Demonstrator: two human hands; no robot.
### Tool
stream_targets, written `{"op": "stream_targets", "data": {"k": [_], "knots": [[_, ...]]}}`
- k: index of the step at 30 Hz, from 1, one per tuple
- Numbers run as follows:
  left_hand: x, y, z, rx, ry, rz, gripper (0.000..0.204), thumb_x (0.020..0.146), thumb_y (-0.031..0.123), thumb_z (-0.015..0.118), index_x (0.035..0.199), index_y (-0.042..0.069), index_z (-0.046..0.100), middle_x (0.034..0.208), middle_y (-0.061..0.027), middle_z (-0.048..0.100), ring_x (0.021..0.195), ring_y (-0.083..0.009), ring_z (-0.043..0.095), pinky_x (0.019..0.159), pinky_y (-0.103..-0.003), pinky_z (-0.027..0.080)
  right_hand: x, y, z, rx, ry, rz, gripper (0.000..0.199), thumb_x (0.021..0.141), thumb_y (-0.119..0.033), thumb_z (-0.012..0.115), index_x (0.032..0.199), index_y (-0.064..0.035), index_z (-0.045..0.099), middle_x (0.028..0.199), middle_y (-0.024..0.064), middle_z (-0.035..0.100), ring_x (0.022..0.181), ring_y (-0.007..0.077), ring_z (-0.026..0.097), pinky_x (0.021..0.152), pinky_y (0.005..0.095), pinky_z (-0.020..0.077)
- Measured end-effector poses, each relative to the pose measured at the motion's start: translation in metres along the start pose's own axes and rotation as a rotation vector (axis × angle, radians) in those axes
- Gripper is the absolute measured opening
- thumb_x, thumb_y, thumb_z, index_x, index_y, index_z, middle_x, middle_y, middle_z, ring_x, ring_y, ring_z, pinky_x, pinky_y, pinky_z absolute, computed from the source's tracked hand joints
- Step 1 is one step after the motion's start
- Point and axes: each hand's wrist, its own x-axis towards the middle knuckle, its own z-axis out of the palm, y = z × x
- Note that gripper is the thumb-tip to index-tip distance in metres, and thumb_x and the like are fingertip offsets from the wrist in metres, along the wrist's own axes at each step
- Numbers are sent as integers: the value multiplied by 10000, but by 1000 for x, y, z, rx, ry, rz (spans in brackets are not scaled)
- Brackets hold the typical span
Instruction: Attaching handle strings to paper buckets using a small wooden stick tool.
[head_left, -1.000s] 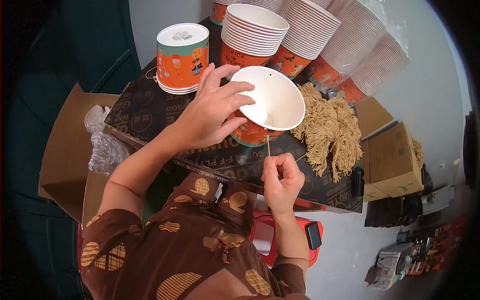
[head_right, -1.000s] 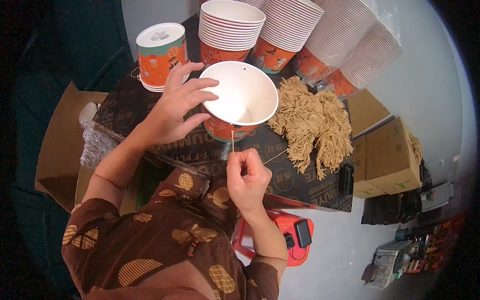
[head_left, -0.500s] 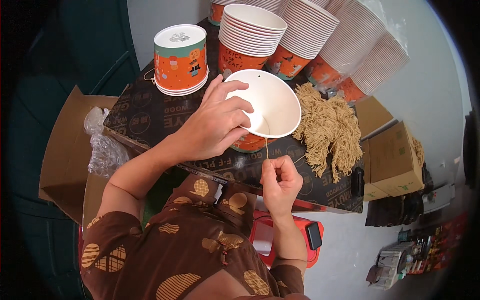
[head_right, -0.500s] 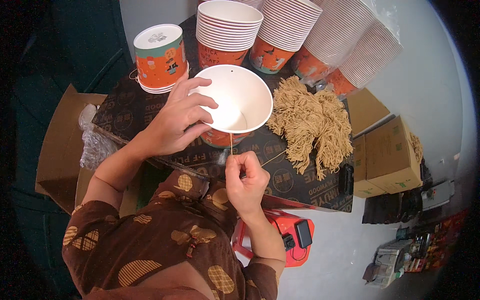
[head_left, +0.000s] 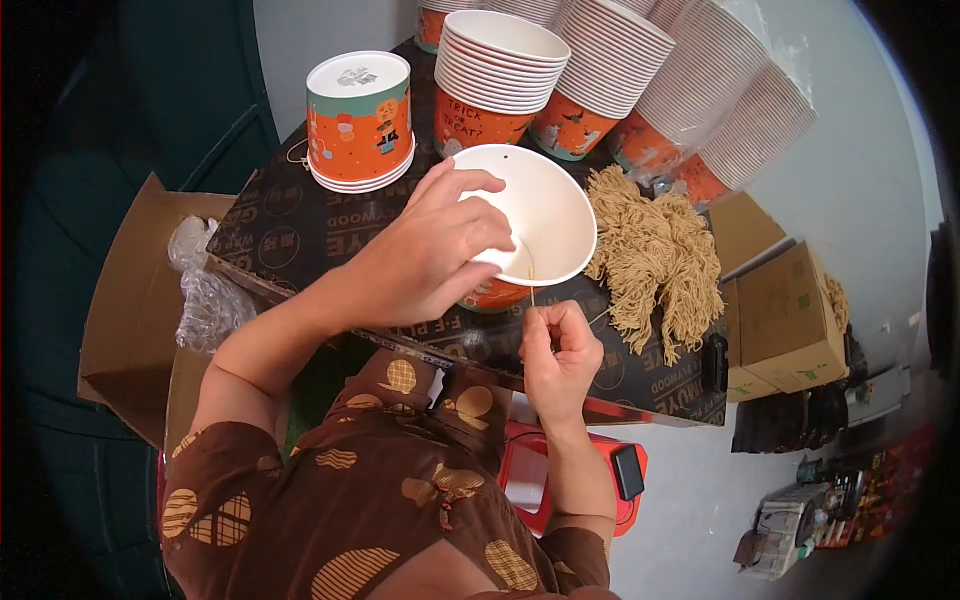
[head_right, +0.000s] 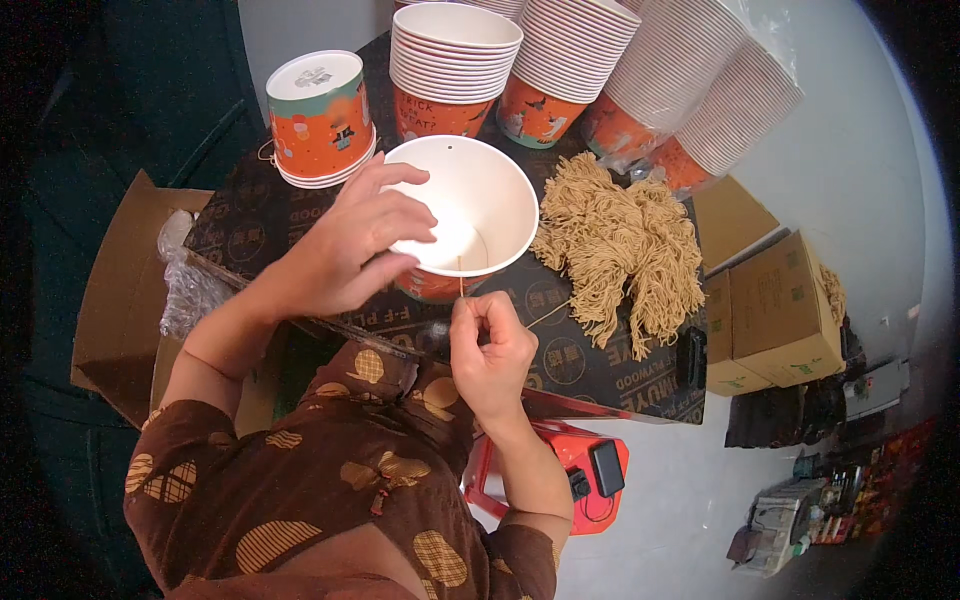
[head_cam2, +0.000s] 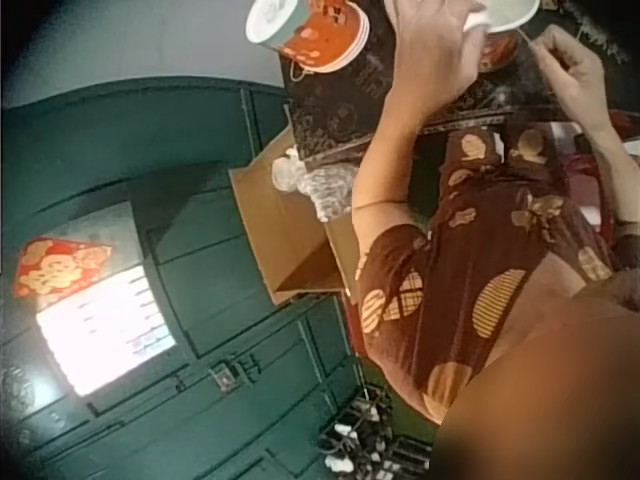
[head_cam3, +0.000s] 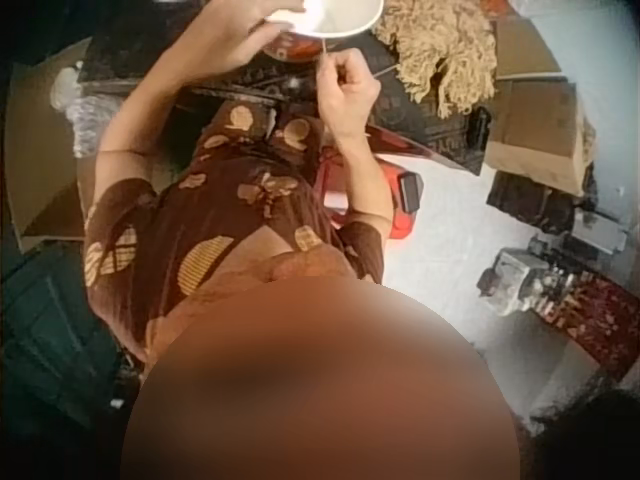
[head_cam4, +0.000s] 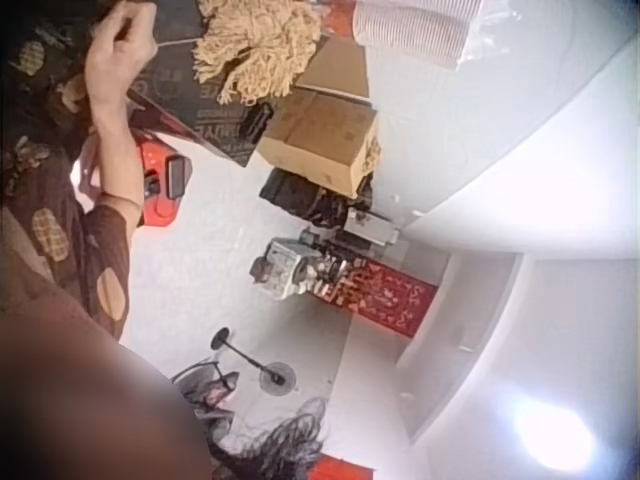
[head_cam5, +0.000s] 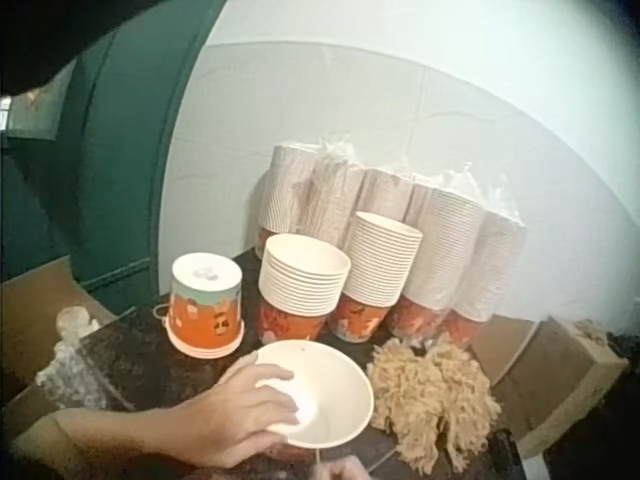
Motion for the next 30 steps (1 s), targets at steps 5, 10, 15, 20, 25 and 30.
{"op": "stream_targets", "data": {"k": [5,10,15,20,25,30], "knots": [[28,-20,-2,-106,-165,60,317,808,19,624,1121,65,630,1126,-137,597,1219,-349,455,1049,-457,347,4,2,1,-10,1,-13,147,871,5,635,755,13,545,613,12,516,578,31,450,516,219,399],[54,-30,2,-138,-493,121,295,804,40,640,1098,58,648,1118,-140,606,1237,-343,437,1031,-455,362,6,3,1,-26,-7,-24,143,875,-6,641,768,10,547,610,10,514,573,33,445,512,222,396],[58,-31,7,-282,-524,96,151,821,120,634,866,-2,709,878,-149,678,968,-301,599,865,-392,466,7,0,0,-31,-23,-29,130,877,-12,643,778,6,561,611,14,527,565,35,449,509,228,400],[52,-32,9,-412,-502,-47,152,820,113,624,832,-23,690,786,-152,690,779,-271,667,725,-367,508,-1,-20,-9,-164,-109,-71,94,856,-13,664,805,11,589,623,63,573,535,86,532,512,245,430],[49,-24,8,-456,-453,-144,156,796,121,639,799,-31,675,749,-155,685,732,-249,671,687,-365,505,-8,-41,-19,-238,-72,-320,73,829,58,650,861,16,600,798,116,626,571,147,567,542,261,461],[49,-11,6,-516,-447,-243,165,778,120,641,736,-40,642,651,-145,645,603,-218,620,586,-353,474,8,-35,-13,-51,-23,-219,75,960,-4,484,932,25,547,1137,168,626,745,98,550,658,233,459]]}}
